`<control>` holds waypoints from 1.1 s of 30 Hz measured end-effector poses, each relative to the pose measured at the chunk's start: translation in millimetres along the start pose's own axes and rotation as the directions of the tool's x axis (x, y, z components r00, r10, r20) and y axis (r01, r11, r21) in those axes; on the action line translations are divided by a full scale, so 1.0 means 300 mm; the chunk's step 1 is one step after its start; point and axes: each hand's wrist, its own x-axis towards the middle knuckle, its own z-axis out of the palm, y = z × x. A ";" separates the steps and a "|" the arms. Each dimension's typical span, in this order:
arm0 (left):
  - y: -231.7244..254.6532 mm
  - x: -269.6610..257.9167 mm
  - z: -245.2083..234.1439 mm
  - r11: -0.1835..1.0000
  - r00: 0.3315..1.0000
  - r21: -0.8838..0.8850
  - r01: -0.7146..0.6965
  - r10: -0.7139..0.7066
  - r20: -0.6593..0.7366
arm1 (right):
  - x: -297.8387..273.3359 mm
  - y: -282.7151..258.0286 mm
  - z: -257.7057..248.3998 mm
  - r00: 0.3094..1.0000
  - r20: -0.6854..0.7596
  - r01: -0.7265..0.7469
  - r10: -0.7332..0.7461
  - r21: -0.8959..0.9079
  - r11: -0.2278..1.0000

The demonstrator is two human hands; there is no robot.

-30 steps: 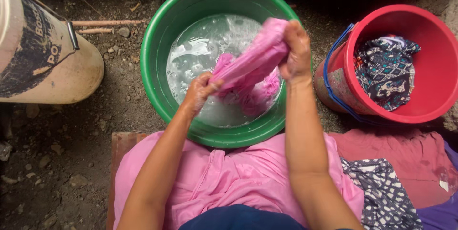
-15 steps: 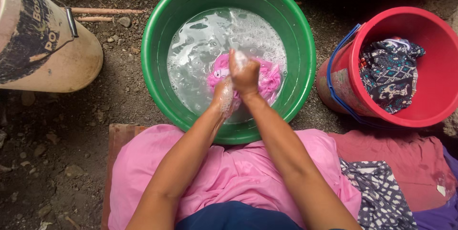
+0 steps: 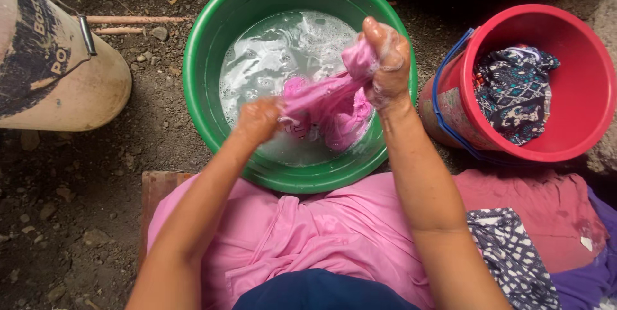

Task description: The person washes a pink garment by hand in a green basin of water, applying a bar of soap and scrubbing the fabric together while sitting on the ground.

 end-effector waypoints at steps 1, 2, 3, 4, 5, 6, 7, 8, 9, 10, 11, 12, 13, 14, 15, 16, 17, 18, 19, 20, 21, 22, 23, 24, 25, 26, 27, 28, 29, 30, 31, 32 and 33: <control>-0.034 0.013 -0.020 0.995 0.996 0.049 0.085 -0.083 -0.038 | -0.008 -0.021 -0.020 0.999 0.018 -0.037 0.038 -0.071 0.997; -0.059 0.007 -0.045 0.994 0.982 0.071 0.078 -0.064 -0.177 | -0.014 -0.022 -0.035 0.996 0.039 -0.076 0.082 -0.137 0.988; -0.078 -0.003 -0.079 0.993 0.949 0.093 0.073 -0.041 -0.313 | -0.022 -0.018 -0.046 0.996 0.063 -0.027 0.061 -0.433 0.901; -0.080 -0.011 -0.111 0.993 0.935 0.069 0.095 -0.065 -0.347 | -0.031 -0.010 -0.053 0.995 0.093 0.030 0.046 -0.684 0.729; -0.074 -0.019 -0.143 0.992 0.920 0.044 0.116 -0.090 -0.381 | -0.038 -0.003 -0.055 0.991 0.126 0.091 0.039 -0.869 0.486; -0.062 -0.017 -0.177 0.991 0.903 0.017 0.132 -0.113 -0.415 | -0.050 0.012 -0.051 0.982 0.145 0.102 0.119 -0.944 0.314; -0.053 -0.011 -0.215 0.990 0.915 0.111 0.088 -0.036 -0.402 | -0.066 0.040 -0.040 0.968 0.149 0.125 0.200 -0.983 0.132; -0.047 -0.002 -0.255 0.978 0.924 0.204 0.040 0.042 -0.380 | -0.077 0.060 -0.040 0.951 0.136 0.157 0.279 -0.986 -0.052; -0.038 0.000 -0.289 0.955 0.929 0.295 -0.009 0.117 -0.350 | -0.082 0.059 -0.060 0.946 0.119 0.139 0.302 -0.989 -0.047; -0.038 -0.007 -0.322 0.967 0.931 0.257 -0.002 0.095 -0.352 | -0.087 0.054 -0.091 0.940 0.105 0.124 0.324 -0.991 -0.040; -0.051 -0.019 -0.352 0.976 0.933 0.218 0.005 0.073 -0.352 | -0.094 0.049 -0.131 0.934 0.091 0.109 0.347 -0.993 -0.034; -0.060 -0.030 -0.359 0.984 0.935 0.177 0.015 0.049 -0.351 | -0.103 0.052 -0.173 0.925 0.077 0.094 0.372 -0.995 -0.028; -0.060 -0.033 -0.339 0.973 0.948 -0.169 0.159 -0.198 -0.250 | -0.110 0.064 -0.211 0.916 0.064 0.079 0.397 -0.997 -0.022; -0.065 -0.021 -0.305 0.825 0.919 -0.472 0.309 -0.388 -0.076 | -0.099 0.086 -0.240 0.908 0.053 0.067 0.416 -0.998 -0.019; -0.072 -0.003 -0.254 0.565 0.856 -0.693 0.448 -0.495 0.150 | -0.096 0.121 -0.254 0.954 0.011 -0.127 0.300 -0.890 0.437; -0.044 0.026 -0.165 0.409 0.847 -0.847 0.339 -0.525 0.085 | -0.112 0.158 -0.253 0.971 -0.087 -0.232 0.221 -0.551 0.802; -0.015 0.062 -0.070 0.238 0.825 -0.951 0.196 -0.564 0.029 | -0.122 0.188 -0.246 0.958 -0.210 -0.215 0.196 -0.072 0.974; 0.019 0.090 0.034 0.012 0.786 -0.977 0.215 -0.595 0.166 | -0.130 0.233 -0.217 0.951 -0.250 -0.199 0.184 -0.036 0.979; 0.063 0.132 0.139 -0.215 0.744 -0.952 0.218 -0.594 0.305 | -0.128 0.311 -0.155 0.941 -0.290 -0.181 0.173 -0.001 0.983; 0.093 0.176 0.233 -0.384 0.707 -0.896 0.222 -0.570 0.419 | -0.127 0.394 -0.073 0.928 -0.334 -0.163 0.165 0.035 0.986; 0.111 0.214 0.315 -0.509 0.719 -0.844 0.170 -0.522 0.459 | -0.132 0.452 0.006 0.912 -0.378 -0.142 0.158 0.070 0.987; 0.101 0.265 0.370 -0.600 0.783 -0.798 0.059 -0.468 0.410 | -0.161 0.481 0.078 0.892 -0.431 -0.287 0.136 -0.306 0.908; 0.077 0.305 0.410 -0.676 0.846 -0.736 -0.036 -0.413 0.337 | -0.193 0.492 0.128 0.875 -0.475 -0.408 0.093 -0.619 0.671; 0.066 0.303 0.453 -0.728 0.879 -0.682 -0.076 -0.371 0.299 | -0.196 0.492 0.131 0.950 -0.276 -0.155 -0.148 -0.824 0.546; 0.072 0.292 0.487 -0.732 0.881 -0.679 -0.051 -0.354 0.315 | -0.201 0.499 0.122 0.943 -0.015 0.106 -0.333 -0.934 0.340; 0.070 0.290 0.495 -0.723 0.883 -0.690 -0.030 -0.343 0.321 | -0.187 0.517 0.104 0.849 0.283 0.354 -0.447 -0.932 0.083; 0.077 0.286 0.493 -0.704 0.880 -0.710 -0.005 -0.340 0.332 | -0.148 0.526 0.055 0.916 0.101 0.210 -0.389 -0.945 0.249; 0.086 0.271 0.489 -0.689 0.879 -0.724 0.024 -0.330 0.344 | -0.101 0.528 -0.009 0.952 -0.078 0.050 -0.296 -0.914 0.402; 0.090 0.257 0.480 -0.674 0.878 -0.737 0.044 -0.326 0.351 | -0.081 0.543 -0.050 0.954 -0.244 -0.117 -0.175 -0.840 0.531; 0.089 0.248 0.468 -0.672 0.880 -0.740 0.045 -0.324 0.348 | -0.096 0.570 -0.067 0.955 -0.188 -0.057 -0.228 -0.874 0.482; 0.080 0.251 0.449 -0.703 0.898 -0.711 0.012 -0.305 0.317 | -0.119 0.593 -0.075 0.952 -0.129 0.003 -0.278 -0.903 0.430; 0.071 0.267 0.424 -0.733 0.919 -0.680 -0.019 -0.281 0.278 | -0.134 0.604 -0.087 0.943 -0.065 0.064 -0.326 -0.927 0.369; 0.070 0.277 0.395 -0.781 0.937 -0.624 -0.036 -0.244 0.251 | -0.143 0.610 -0.099 0.945 -0.031 0.080 -0.326 -0.944 0.321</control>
